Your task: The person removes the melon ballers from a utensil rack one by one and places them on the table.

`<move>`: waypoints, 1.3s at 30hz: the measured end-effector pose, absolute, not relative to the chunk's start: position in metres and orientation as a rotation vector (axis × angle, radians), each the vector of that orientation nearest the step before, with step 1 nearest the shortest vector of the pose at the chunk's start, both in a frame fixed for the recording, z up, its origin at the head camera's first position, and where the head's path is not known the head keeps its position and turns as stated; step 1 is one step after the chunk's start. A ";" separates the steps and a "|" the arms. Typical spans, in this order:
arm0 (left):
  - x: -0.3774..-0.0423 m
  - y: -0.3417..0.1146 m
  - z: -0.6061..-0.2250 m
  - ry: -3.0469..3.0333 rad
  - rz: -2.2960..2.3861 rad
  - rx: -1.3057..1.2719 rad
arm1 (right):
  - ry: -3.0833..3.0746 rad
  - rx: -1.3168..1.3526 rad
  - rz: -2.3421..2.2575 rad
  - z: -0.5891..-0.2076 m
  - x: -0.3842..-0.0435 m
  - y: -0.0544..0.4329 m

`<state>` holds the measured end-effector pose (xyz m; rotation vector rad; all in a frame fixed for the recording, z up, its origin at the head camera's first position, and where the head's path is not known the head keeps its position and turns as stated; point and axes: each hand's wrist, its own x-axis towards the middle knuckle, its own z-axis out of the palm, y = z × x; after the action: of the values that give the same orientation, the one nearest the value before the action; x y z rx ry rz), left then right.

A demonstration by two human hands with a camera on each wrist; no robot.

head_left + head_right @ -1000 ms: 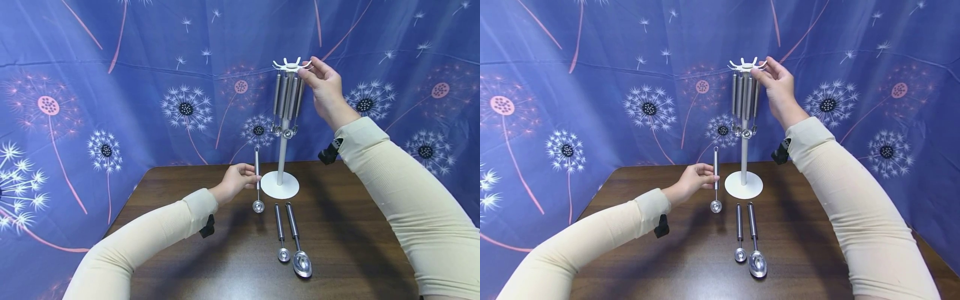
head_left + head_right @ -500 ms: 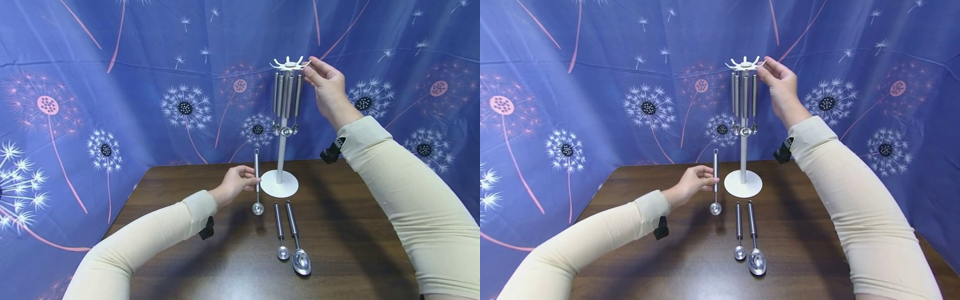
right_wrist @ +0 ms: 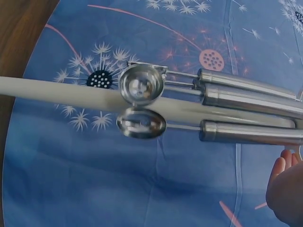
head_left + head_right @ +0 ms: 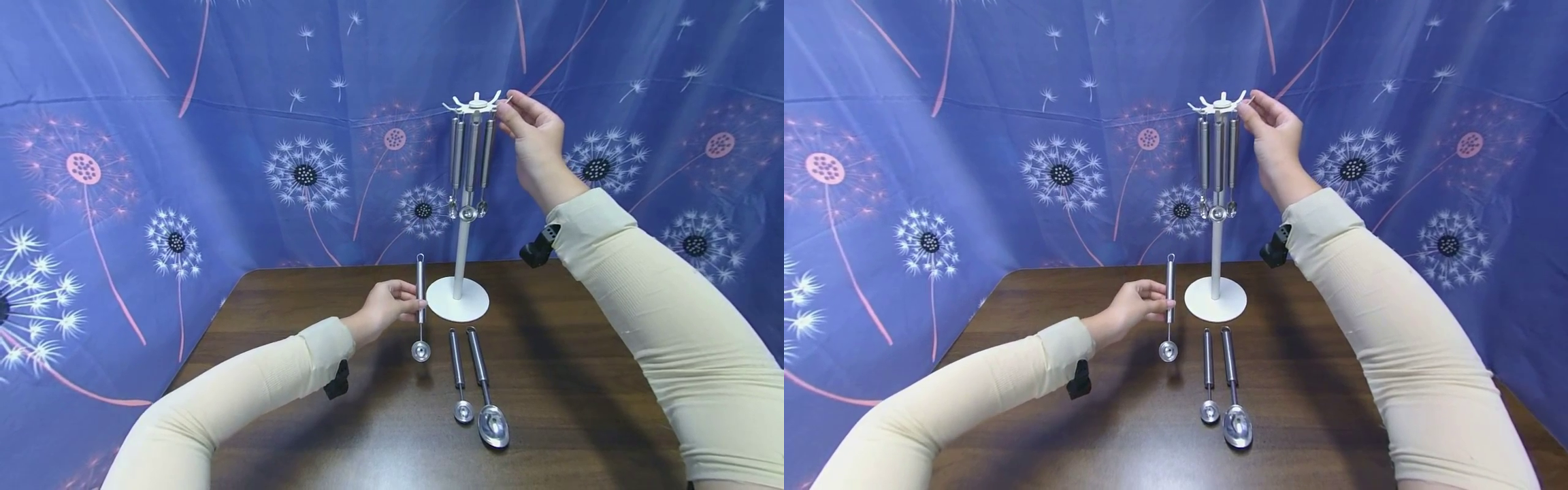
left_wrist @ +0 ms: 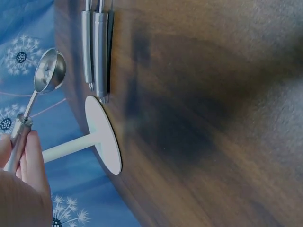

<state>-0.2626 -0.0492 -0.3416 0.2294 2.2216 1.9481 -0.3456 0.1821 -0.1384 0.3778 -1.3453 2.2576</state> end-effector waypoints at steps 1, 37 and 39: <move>-0.262 -0.049 -0.343 2.225 1.939 0.224 | -1.342 0.369 2.261 -0.138 -0.345 0.182; -0.214 -0.017 -0.395 2.198 1.746 -0.075 | -1.276 0.282 2.408 -0.136 -0.343 0.177; -0.213 -0.016 -0.398 2.198 1.733 -0.084 | -1.281 0.279 2.406 -0.136 -0.343 0.176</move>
<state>-0.2128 -0.0158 -0.3977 -0.0836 2.1982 1.7327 -0.3426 0.1762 -0.1359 0.2789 -1.2807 2.4064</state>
